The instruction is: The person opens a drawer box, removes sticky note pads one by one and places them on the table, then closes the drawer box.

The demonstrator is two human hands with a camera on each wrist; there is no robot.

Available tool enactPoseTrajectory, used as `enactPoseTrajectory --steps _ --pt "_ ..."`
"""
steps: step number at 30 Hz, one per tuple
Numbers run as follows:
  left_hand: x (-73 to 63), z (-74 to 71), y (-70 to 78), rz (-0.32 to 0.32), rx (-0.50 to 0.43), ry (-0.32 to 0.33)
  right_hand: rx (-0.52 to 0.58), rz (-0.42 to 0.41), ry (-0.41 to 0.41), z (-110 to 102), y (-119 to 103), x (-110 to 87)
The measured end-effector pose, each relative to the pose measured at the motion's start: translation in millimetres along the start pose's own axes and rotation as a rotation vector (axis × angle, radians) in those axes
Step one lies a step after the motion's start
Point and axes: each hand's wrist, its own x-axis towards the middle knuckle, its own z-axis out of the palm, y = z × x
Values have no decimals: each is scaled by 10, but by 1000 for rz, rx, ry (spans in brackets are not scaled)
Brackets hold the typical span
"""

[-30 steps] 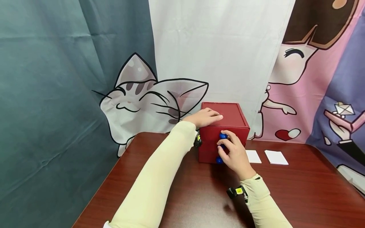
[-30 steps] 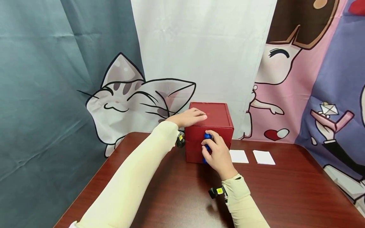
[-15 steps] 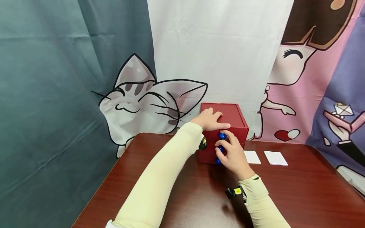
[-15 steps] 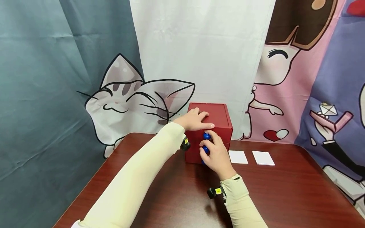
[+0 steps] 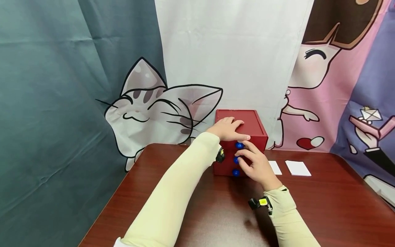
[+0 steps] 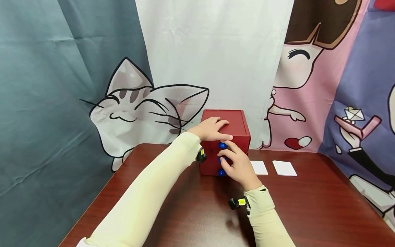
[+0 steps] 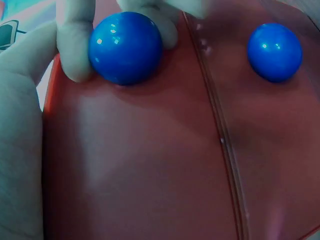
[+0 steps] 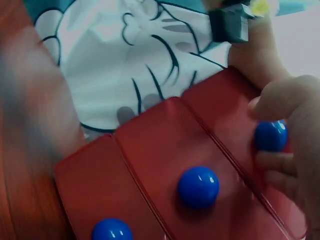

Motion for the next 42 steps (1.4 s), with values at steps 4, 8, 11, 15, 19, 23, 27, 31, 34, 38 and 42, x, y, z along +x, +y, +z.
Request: enactPoseTrajectory --steps 4,8,11,15,19,23,27,31,34,38,42 --pt "11 7 2 -2 50 9 -28 -65 178 -16 31 -12" --pt "10 16 11 -8 66 -2 -91 -8 295 32 68 -58" --pt "6 18 14 -20 60 -9 -119 96 280 99 94 -108" --pt "10 24 20 -19 63 -5 -157 157 231 219 104 -176" --pt "8 33 26 -6 60 -2 -210 115 170 340 84 -231" --pt "7 39 25 1 57 2 -302 71 108 443 71 -272" --pt "4 33 26 1 68 11 -327 76 82 524 72 -314" --pt "-13 31 22 7 67 11 -296 98 90 567 44 -346" --pt "-18 30 19 7 66 8 -288 95 106 581 21 -355" --pt "-8 23 17 1 70 2 -295 82 129 582 3 -379" --pt "1 20 14 -6 66 1 -309 66 136 565 -30 -418"
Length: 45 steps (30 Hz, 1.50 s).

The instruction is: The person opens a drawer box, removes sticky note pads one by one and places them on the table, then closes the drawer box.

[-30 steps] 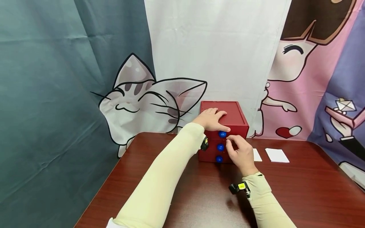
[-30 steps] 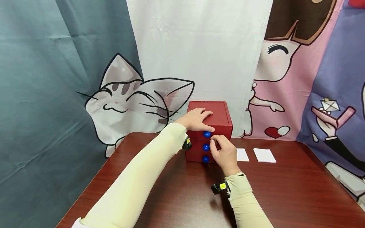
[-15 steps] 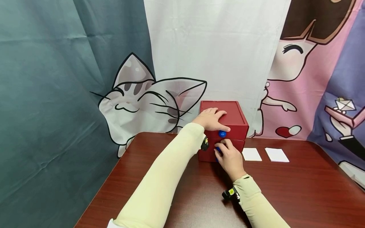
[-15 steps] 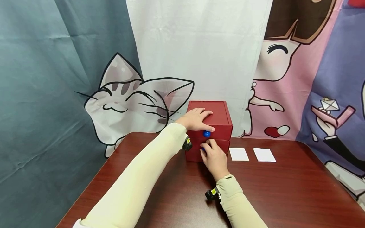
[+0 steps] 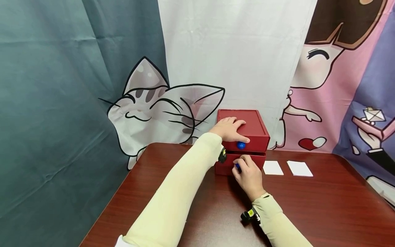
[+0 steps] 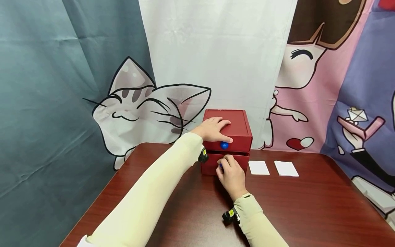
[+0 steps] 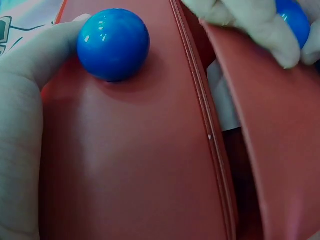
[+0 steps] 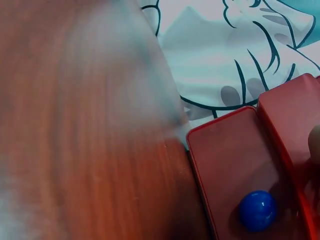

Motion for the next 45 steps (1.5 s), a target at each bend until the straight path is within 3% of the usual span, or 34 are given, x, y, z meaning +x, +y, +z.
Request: enactPoseTrajectory --steps 19,45 --pt "5 8 -4 -13 -14 -8 31 -112 48 -178 -124 -106" --pt "4 -5 -2 -18 -43 1 -147 -182 -420 -677 -442 230"
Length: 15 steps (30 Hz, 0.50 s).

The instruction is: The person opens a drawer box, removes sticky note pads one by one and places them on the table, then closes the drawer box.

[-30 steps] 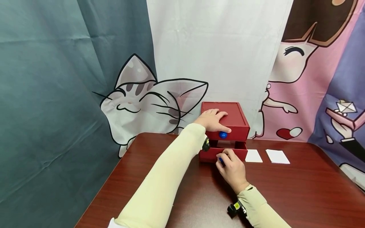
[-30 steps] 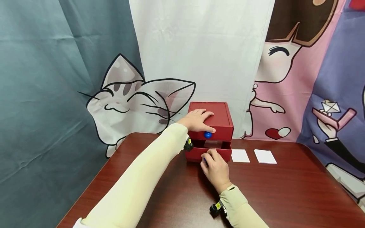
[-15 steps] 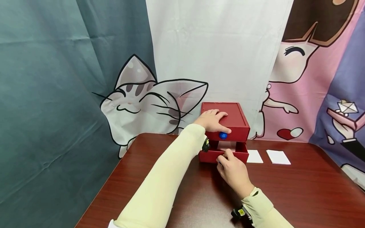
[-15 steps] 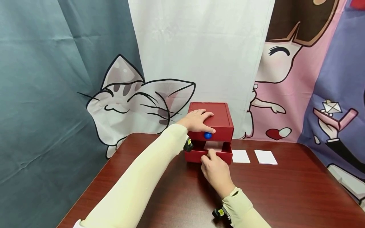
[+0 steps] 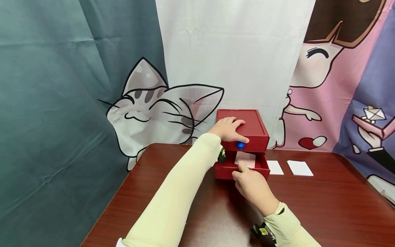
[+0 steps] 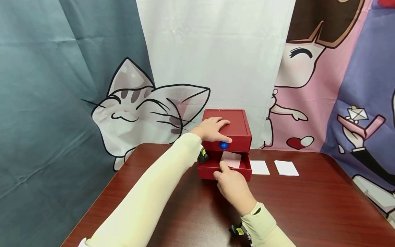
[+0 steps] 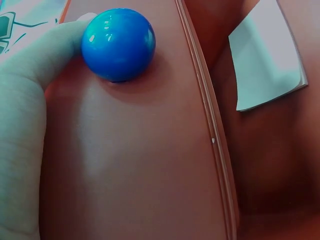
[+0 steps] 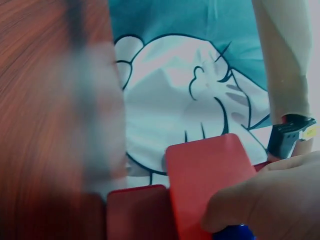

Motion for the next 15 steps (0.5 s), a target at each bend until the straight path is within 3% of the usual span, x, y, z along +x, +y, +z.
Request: enactPoseTrajectory --steps 15 --pt "26 28 -12 -4 -3 7 -35 -62 -89 -192 -105 10"
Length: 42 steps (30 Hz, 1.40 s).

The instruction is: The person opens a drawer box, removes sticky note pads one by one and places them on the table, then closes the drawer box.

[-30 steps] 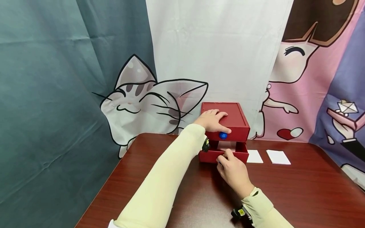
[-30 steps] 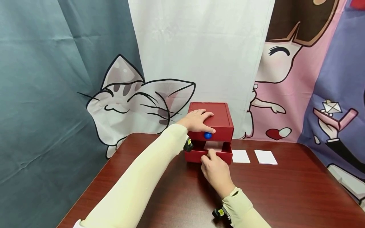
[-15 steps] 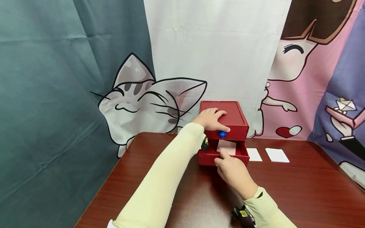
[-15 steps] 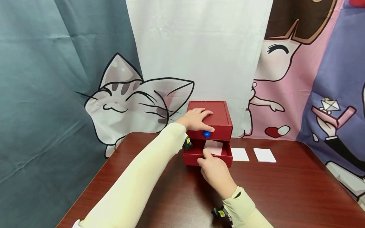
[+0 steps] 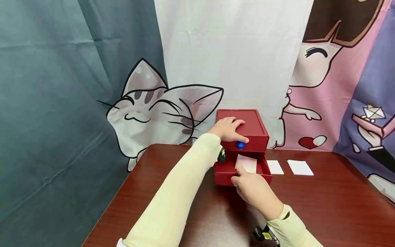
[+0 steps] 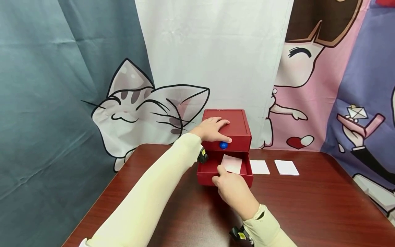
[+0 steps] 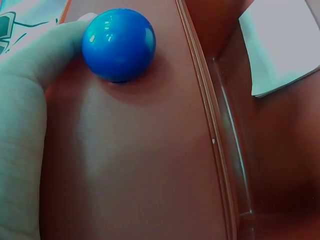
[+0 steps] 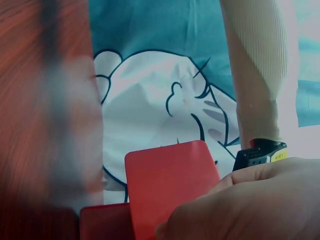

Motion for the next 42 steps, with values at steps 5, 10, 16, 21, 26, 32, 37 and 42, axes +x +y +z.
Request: enactPoseTrajectory --steps 5,10,16,21,26,32,37,42 --pt "17 -4 -8 -3 2 4 -3 16 -34 -72 -23 9" --pt "17 1 -6 -5 7 1 -6 60 -67 -216 -23 10" --pt "-5 9 -14 -1 4 -1 27 75 64 -420 128 39" --pt "-27 -9 -23 -9 1 -2 89 139 8 -508 452 183" --pt "-31 -21 -16 20 -4 -3 156 101 -301 -343 823 369" --pt "-20 -9 -46 2 0 -22 188 23 -488 3 985 499" --pt "-9 -13 -42 18 2 -7 134 18 -552 115 1007 522" --pt "2 -13 -37 24 -2 -13 109 0 -580 147 1031 506"
